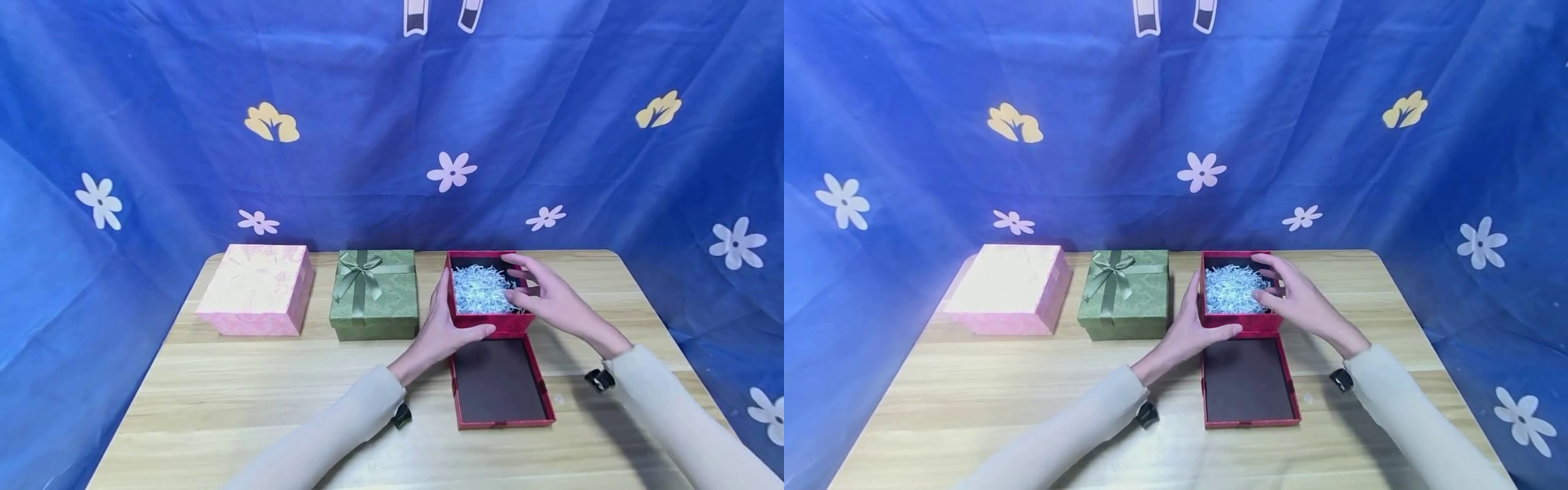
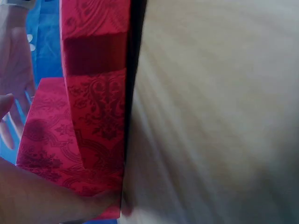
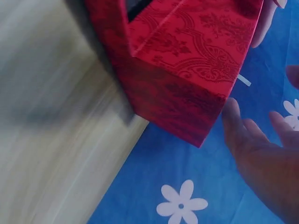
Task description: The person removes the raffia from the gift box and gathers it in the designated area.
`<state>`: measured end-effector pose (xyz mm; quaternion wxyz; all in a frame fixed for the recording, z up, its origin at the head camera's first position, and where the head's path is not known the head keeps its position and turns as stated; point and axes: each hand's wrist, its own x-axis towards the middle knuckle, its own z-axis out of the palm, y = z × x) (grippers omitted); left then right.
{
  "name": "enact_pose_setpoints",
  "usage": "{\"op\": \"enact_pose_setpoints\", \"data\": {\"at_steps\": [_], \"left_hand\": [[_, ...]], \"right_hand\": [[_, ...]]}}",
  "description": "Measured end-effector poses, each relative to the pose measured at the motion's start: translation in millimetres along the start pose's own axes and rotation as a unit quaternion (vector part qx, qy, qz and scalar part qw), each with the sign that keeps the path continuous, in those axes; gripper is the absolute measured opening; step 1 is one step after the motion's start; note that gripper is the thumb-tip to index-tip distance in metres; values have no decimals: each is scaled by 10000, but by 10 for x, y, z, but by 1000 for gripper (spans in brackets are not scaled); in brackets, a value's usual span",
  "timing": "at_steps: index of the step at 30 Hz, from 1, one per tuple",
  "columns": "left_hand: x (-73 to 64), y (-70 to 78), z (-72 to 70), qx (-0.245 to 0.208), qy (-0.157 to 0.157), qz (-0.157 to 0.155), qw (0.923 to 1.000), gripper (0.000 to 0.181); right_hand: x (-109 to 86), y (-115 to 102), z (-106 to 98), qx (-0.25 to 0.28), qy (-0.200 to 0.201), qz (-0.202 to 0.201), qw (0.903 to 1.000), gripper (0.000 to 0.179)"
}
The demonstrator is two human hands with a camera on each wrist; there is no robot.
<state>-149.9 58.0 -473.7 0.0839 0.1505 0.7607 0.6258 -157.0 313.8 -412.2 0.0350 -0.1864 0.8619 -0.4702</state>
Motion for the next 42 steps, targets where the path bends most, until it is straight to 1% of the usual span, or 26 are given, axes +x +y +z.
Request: {"op": "enact_pose_setpoints", "data": {"at_steps": [4,6,9,11,14,17,19,22,25,28,34,37,42], "left_hand": [[79,18,5,52,14,-111,9999,135],[116,21,7,105,-7,-133,9999,135],[158,33,6,160,-31,-121,9998,134],[176,39,9,137,-19,-127,9998,133],[196,38,20,56,28,-192,9998,133],[208,34,45,-37,19,-274,9996,134],[214,32,65,-19,-4,-312,9995,136],[228,43,78,96,-9,-338,9994,139],[248,49,64,211,36,-356,9991,142],[259,47,38,238,43,-382,9990,143],[244,17,11,326,41,-492,9982,144],[248,15,12,338,32,-513,9981,143],[277,18,29,372,44,-450,9983,143]], "right_hand": [[199,3,11,60,-538,211,9983,62],[279,-7,24,33,-757,392,9964,65],[385,-32,47,-15,-1100,704,9914,75],[452,-41,69,10,-1370,968,9858,83],[541,-21,112,336,-1825,1302,9740,90],[608,41,170,730,-2126,1583,9615,95],[634,85,209,840,-2249,1656,9565,97],[667,140,266,741,-2378,1608,9550,100],[710,176,321,370,-2457,1394,9586,103],[755,236,382,216,-2461,1165,9620,105],[787,353,501,552,-2520,678,9638,104],[784,353,530,663,-2501,714,9633,98],[793,348,542,654,-2395,806,9653,86]]}}
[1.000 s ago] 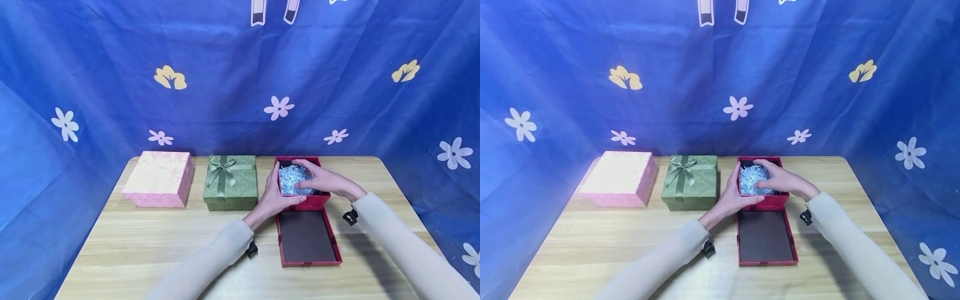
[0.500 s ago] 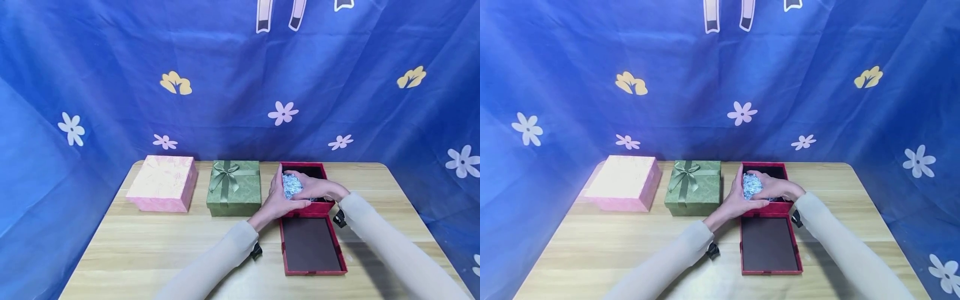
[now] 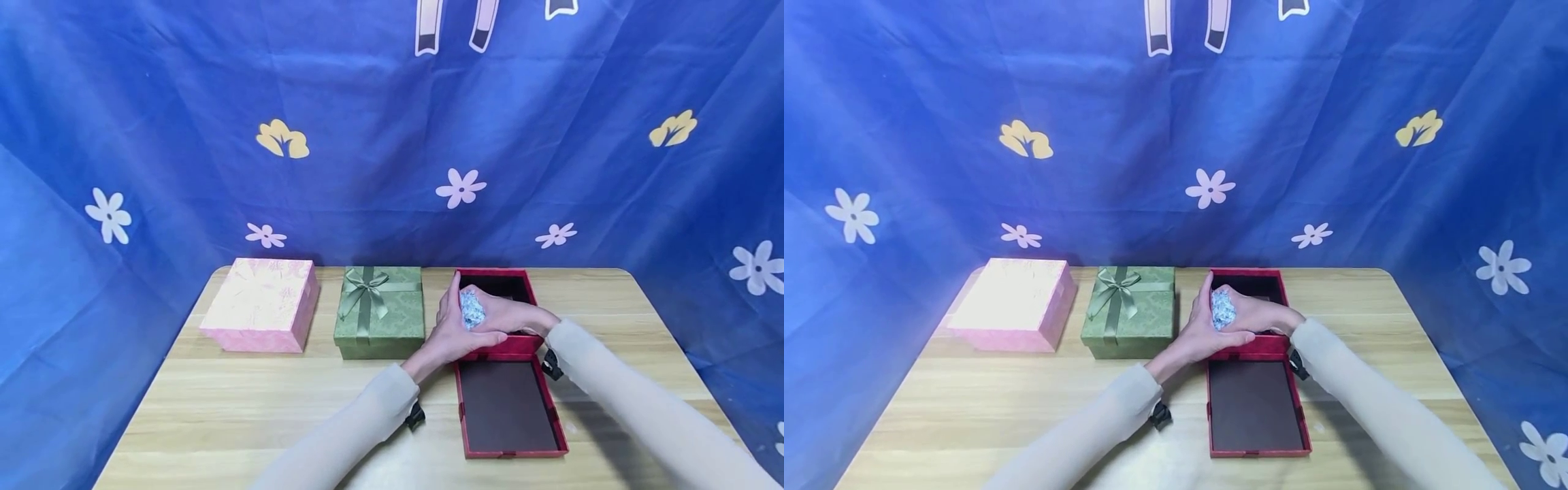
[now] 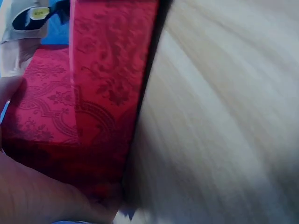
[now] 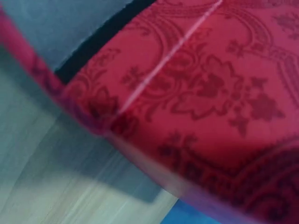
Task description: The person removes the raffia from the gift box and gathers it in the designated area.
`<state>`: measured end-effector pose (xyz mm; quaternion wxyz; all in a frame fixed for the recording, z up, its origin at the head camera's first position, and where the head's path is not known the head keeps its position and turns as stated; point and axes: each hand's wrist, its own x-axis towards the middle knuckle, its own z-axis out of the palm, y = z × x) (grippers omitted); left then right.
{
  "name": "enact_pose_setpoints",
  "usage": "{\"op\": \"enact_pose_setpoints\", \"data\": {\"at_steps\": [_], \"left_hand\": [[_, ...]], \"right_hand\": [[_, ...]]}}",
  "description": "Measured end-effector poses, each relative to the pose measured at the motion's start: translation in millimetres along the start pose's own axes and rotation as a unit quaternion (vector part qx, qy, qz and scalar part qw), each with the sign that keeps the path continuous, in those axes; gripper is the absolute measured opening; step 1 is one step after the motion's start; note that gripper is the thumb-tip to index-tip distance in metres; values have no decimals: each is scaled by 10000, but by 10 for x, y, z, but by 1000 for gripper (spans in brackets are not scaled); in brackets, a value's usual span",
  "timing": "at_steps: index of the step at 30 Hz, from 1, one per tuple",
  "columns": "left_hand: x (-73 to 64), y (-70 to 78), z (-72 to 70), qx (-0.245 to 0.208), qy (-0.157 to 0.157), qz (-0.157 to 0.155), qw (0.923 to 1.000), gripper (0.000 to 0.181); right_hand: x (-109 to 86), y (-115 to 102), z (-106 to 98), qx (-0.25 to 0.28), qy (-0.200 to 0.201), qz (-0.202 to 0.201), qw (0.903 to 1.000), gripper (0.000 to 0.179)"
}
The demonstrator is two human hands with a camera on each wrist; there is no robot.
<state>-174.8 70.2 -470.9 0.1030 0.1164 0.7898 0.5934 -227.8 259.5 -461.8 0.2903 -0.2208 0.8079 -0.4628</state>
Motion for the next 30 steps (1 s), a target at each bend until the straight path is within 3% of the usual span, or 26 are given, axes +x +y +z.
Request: {"op": "enact_pose_setpoints", "data": {"at_steps": [6,9,13,18,25,30], "left_hand": [[-2,4,5,-34,15,-42,10000,143],[-2,5,13,-63,24,-78,9999,142],[4,-1,15,10,11,-40,10000,139],[-9,-8,8,90,3,-105,9999,140],[-19,-27,-11,339,49,-155,9993,141],[13,-17,9,413,21,-42,9991,141]], "right_hand": [[41,12,13,253,-217,-253,9991,77],[42,18,-1,306,-178,-148,9993,73],[21,-6,-9,126,194,-3,9997,70],[6,11,-26,-169,677,-255,9972,64],[-57,-54,-95,-537,1364,125,9891,46],[-142,-112,-217,-555,1694,-91,9839,41]]}}
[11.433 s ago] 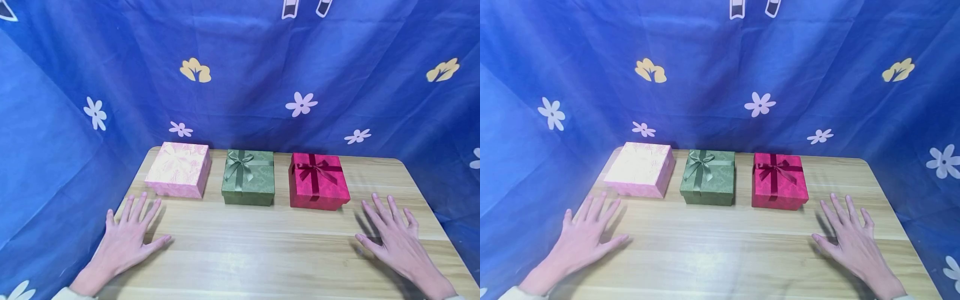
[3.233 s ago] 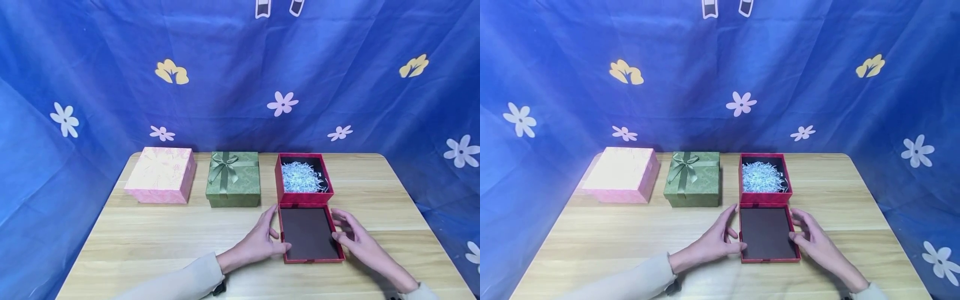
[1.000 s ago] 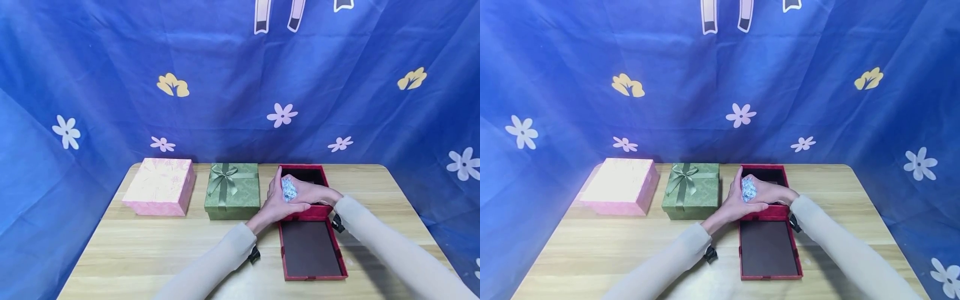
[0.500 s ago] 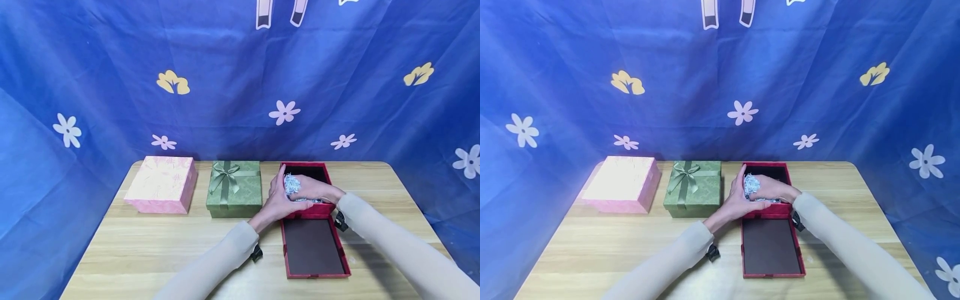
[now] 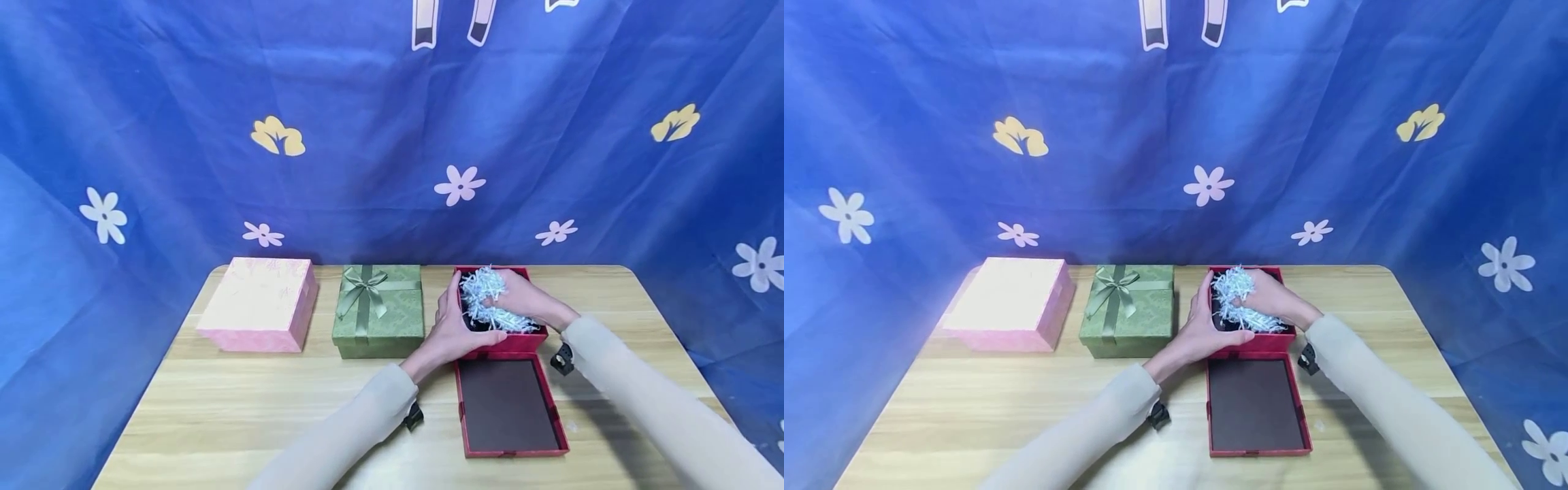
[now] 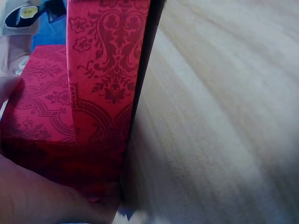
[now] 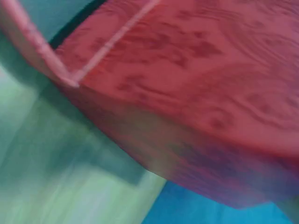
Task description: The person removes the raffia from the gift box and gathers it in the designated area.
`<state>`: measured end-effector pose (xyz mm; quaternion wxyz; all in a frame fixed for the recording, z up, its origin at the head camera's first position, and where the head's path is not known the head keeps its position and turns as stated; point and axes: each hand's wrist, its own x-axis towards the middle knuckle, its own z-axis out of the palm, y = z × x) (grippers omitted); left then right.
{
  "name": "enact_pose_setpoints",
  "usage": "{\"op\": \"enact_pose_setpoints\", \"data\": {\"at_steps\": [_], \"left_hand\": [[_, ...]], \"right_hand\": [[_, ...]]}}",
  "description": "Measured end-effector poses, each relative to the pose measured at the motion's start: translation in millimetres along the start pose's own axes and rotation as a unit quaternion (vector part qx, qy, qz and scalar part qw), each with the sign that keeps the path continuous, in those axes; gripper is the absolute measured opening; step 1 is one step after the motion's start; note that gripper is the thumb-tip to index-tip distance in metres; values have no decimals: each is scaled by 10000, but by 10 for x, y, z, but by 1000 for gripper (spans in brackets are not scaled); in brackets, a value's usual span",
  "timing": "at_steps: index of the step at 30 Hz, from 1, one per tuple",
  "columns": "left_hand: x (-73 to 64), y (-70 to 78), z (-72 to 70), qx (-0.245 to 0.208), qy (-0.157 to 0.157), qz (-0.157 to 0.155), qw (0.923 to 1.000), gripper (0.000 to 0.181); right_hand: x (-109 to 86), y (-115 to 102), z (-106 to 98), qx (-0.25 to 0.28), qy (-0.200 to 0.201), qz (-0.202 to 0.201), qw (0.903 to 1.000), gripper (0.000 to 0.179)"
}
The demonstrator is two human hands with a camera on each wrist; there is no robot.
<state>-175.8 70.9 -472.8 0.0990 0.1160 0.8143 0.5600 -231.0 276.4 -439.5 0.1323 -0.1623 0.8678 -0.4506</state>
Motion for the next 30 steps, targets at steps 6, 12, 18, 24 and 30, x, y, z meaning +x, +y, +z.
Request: {"op": "enact_pose_setpoints", "data": {"at_steps": [6,12,18,24,30], "left_hand": [[7,33,3,31,15,-7,10000,141],[-1,39,2,49,11,-54,10000,141],[8,17,2,49,21,-79,10000,141],[17,2,9,94,41,-80,9999,141],[23,6,12,112,17,-129,9999,142]], "right_hand": [[-69,-87,-244,323,512,1,9982,39],[-193,-171,-519,-41,1018,-74,9948,36],[-325,-177,-870,-56,1403,-123,9900,32],[-424,-114,-1230,-46,1744,12,9847,28],[-466,26,-1550,-607,2199,217,9734,28]]}}
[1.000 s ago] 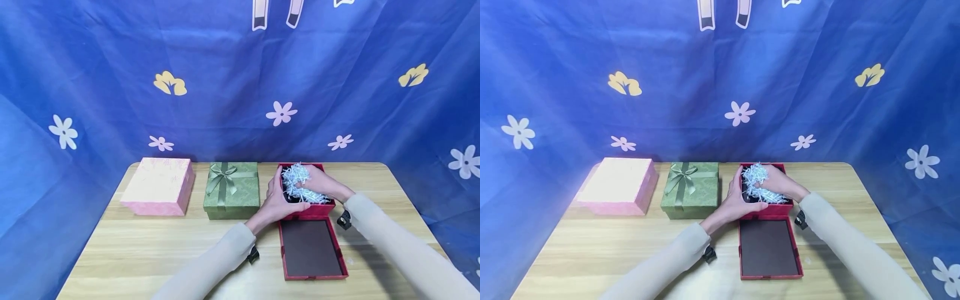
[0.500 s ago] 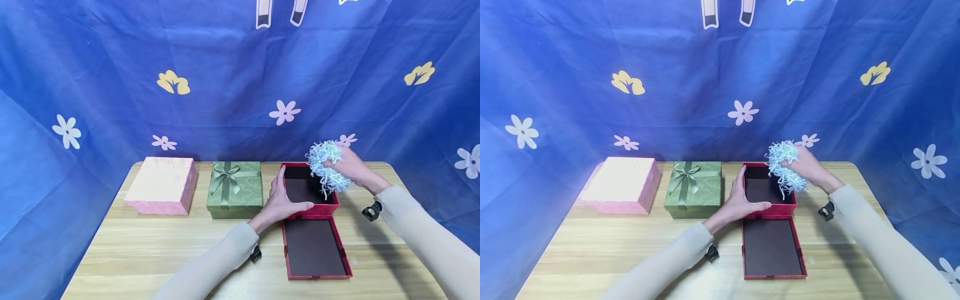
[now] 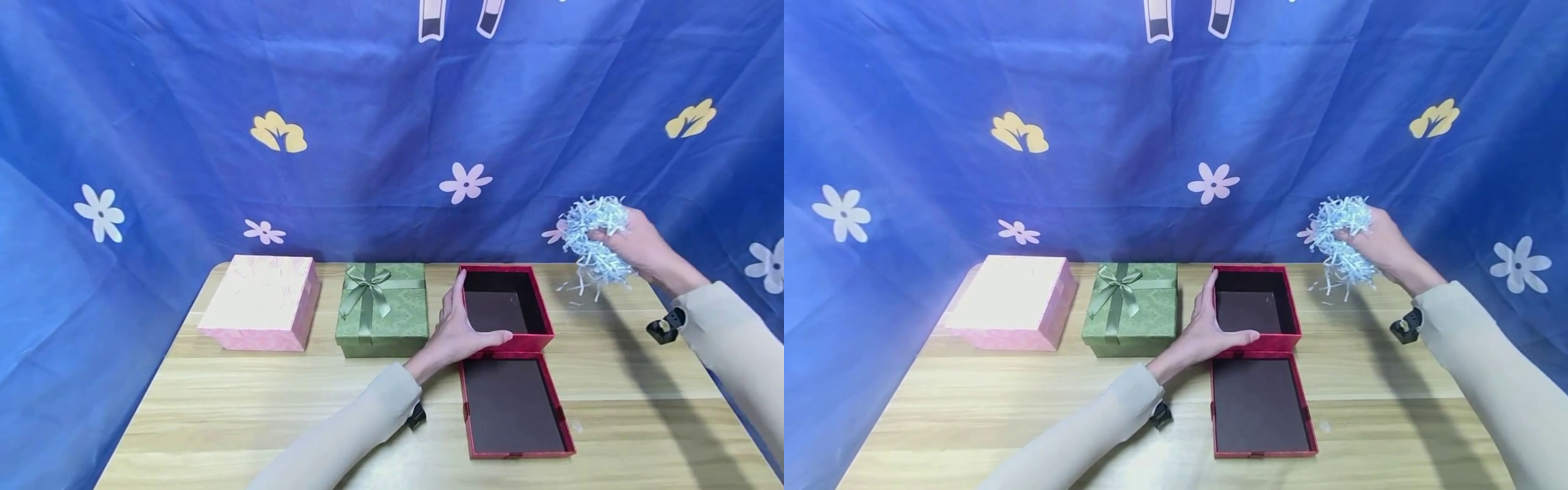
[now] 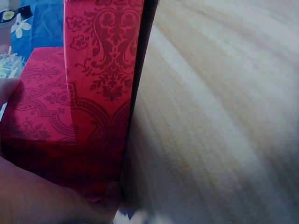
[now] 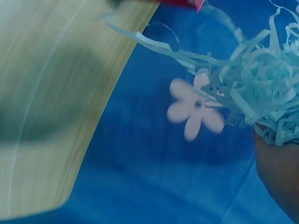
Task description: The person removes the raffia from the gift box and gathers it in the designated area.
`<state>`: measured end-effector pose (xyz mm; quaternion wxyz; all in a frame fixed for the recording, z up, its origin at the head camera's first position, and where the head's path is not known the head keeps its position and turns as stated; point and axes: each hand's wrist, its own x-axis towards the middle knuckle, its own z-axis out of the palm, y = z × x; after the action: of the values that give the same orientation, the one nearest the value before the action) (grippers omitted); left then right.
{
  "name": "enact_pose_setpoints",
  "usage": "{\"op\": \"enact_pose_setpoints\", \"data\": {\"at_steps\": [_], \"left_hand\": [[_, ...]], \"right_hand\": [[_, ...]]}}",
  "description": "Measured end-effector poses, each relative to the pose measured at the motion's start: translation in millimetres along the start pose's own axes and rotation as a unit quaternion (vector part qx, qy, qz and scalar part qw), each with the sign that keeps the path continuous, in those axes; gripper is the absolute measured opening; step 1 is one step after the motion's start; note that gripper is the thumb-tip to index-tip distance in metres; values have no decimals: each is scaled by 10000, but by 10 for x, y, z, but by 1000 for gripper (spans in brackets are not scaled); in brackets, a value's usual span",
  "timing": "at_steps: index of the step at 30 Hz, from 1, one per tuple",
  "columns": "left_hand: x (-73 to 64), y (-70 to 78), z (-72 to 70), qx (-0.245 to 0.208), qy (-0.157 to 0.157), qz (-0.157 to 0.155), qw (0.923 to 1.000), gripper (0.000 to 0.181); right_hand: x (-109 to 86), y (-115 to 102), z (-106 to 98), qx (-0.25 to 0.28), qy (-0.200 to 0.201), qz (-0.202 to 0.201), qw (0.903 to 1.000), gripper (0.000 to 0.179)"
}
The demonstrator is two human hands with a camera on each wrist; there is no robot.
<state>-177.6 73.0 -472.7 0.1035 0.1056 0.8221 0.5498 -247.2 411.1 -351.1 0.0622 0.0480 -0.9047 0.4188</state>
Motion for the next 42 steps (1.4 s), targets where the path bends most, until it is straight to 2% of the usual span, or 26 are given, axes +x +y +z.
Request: {"op": "enact_pose_setpoints", "data": {"at_steps": [4,8,14,18,23,26,32,37,42], "left_hand": [[-18,-1,-19,-25,-32,-37,10000,142],[-36,-9,-28,-21,-49,-47,10000,140],[-53,-7,19,-70,-125,-21,9999,140],[-65,22,37,-72,-136,-33,9999,139],[-81,40,73,-13,-154,-65,9999,140],[-85,48,76,9,-123,-57,9999,141],[-75,55,40,25,-68,-53,10000,139],[-50,51,9,54,-75,-83,9999,139],[-25,31,-29,-171,-143,-90,9997,140]], "right_hand": [[73,125,-96,-598,361,-204,9973,29],[161,336,-81,-955,659,-340,9927,35],[203,758,20,-1170,711,-307,9901,41],[224,998,105,-1150,538,-232,9916,52],[204,1225,164,-1227,-26,214,9922,76],[174,1315,208,-1114,-390,525,9916,91],[131,1422,361,-1077,-742,786,9883,102],[106,1423,494,-1409,-873,1094,9801,113],[100,1368,616,-1617,-524,1102,9793,117]]}}
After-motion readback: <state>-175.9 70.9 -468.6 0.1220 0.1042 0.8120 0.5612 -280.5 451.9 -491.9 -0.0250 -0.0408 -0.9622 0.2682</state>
